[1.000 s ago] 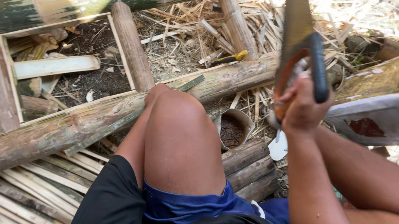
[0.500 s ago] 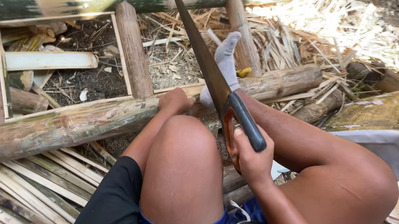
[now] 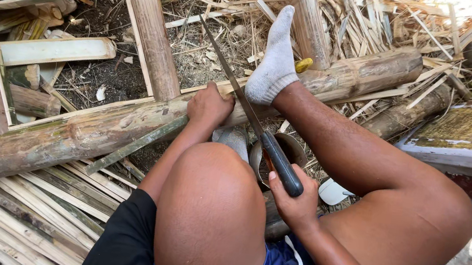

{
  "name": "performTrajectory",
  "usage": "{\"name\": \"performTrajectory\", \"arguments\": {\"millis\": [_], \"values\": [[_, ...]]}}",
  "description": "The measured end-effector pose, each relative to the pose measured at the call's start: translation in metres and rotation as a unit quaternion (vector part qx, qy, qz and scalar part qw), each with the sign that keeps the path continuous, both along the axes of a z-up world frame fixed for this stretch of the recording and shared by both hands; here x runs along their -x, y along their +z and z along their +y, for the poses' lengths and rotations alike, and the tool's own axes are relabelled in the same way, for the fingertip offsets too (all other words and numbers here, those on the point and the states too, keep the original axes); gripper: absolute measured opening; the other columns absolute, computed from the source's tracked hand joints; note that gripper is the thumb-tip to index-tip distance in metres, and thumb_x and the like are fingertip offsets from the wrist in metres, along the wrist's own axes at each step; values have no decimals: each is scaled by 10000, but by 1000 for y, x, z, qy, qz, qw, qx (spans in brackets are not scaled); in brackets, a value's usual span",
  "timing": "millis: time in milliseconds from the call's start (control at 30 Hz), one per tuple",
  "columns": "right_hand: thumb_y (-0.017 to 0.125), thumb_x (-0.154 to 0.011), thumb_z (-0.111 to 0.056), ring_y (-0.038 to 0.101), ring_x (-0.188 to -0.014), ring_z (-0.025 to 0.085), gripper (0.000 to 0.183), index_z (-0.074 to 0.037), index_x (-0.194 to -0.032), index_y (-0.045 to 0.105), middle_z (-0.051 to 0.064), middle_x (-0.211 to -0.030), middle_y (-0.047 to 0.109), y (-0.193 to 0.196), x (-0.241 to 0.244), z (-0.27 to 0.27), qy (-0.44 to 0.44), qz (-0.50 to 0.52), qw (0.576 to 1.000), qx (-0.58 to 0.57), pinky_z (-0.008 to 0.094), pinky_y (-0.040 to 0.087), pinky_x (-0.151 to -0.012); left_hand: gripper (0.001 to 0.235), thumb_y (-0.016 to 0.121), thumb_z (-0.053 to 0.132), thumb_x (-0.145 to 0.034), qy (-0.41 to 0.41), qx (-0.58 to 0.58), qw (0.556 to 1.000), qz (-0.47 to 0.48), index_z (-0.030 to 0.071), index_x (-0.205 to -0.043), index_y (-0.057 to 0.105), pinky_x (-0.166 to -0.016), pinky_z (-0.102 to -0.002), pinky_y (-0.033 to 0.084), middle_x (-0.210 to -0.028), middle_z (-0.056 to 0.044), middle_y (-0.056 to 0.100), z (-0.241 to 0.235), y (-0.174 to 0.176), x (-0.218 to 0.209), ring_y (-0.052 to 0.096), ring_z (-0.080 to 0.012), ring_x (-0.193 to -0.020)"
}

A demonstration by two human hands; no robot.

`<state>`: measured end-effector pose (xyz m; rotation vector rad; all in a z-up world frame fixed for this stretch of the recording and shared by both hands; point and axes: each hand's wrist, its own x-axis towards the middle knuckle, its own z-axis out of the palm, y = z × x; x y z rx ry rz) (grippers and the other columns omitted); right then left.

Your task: The person assembles a bamboo structure by cutting thin bamboo strips with a hand saw, positioning them between larger bamboo poles, and securing them with nails using a hammer. The person works on the ground, surrounded by bamboo debris and tools.

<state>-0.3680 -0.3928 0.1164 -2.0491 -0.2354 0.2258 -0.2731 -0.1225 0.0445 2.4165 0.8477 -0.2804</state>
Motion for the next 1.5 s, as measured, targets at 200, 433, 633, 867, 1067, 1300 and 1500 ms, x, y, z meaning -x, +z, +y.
{"name": "performTrajectory", "arguments": {"millis": [200, 433, 633, 867, 1067, 1300, 1500], "values": [[733, -885, -187, 488, -519, 50, 186, -31, -985, 748, -8, -567, 560, 1, -13, -8, 57, 32, 998, -20, 261, 420, -483, 552, 636, 517, -903, -33, -34, 999, 18, 79, -1232, 574, -929, -547, 507, -1071, -263, 711, 7, 3, -1, 677, -445, -1045], [715, -902, -144, 493, -576, 43, 134, -12, -916, 708, -35, -627, 562, -3, -24, -34, 94, 85, 990, -63, 251, 427, -512, 542, 554, 533, -993, -89, -60, 993, 56, 78, -1287, 520, -871, -527, 538, -932, -230, 743, 0, 6, 1, 741, -405, -903], [718, -917, -161, 468, -569, 63, 204, -3, -797, 672, -13, -605, 547, -11, -36, -44, 102, 115, 988, -19, 268, 424, -514, 452, 654, 481, -892, -66, -127, 989, -40, 99, -1134, 642, -810, -505, 490, -1052, -174, 619, -5, 3, 9, 621, -356, -1023], [713, -914, -159, 489, -579, 57, 161, -9, -859, 691, -19, -624, 564, -2, -42, -39, 124, 110, 985, -41, 265, 438, -520, 401, 670, 478, -899, -30, -59, 997, -50, 110, -1052, 636, -948, -509, 423, -1052, -147, 625, 4, -7, 6, 576, -334, -1104], [737, -923, -150, 469, -577, 66, 202, -8, -798, 669, -3, -619, 533, 21, -33, -64, 118, 142, 983, 14, 256, 411, -508, 390, 679, 496, -880, -12, -45, 998, -30, 127, -988, 621, -932, -503, 422, -1014, -132, 580, 3, -5, 6, 569, -335, -1093], [716, -976, -157, 589, -587, 62, 191, -13, -851, 715, -23, -648, 638, 13, -56, -47, 126, 128, 984, 11, 244, 472, -538, 382, 693, 456, -895, -62, -69, 992, -89, 112, -1042, 615, -903, -503, 442, -1023, -153, 572, 5, -17, 14, 573, -346, -1067], [734, -933, -225, 525, -595, 56, 241, -12, -830, 687, -15, -639, 601, -26, -81, 46, 102, 78, 991, -24, 263, 451, -546, 406, 735, 403, -879, -95, -83, 985, -114, 64, -1055, 597, -846, -516, 487, -1008, -187, 573, 9, -20, 13, 596, -370, -1015]]}}
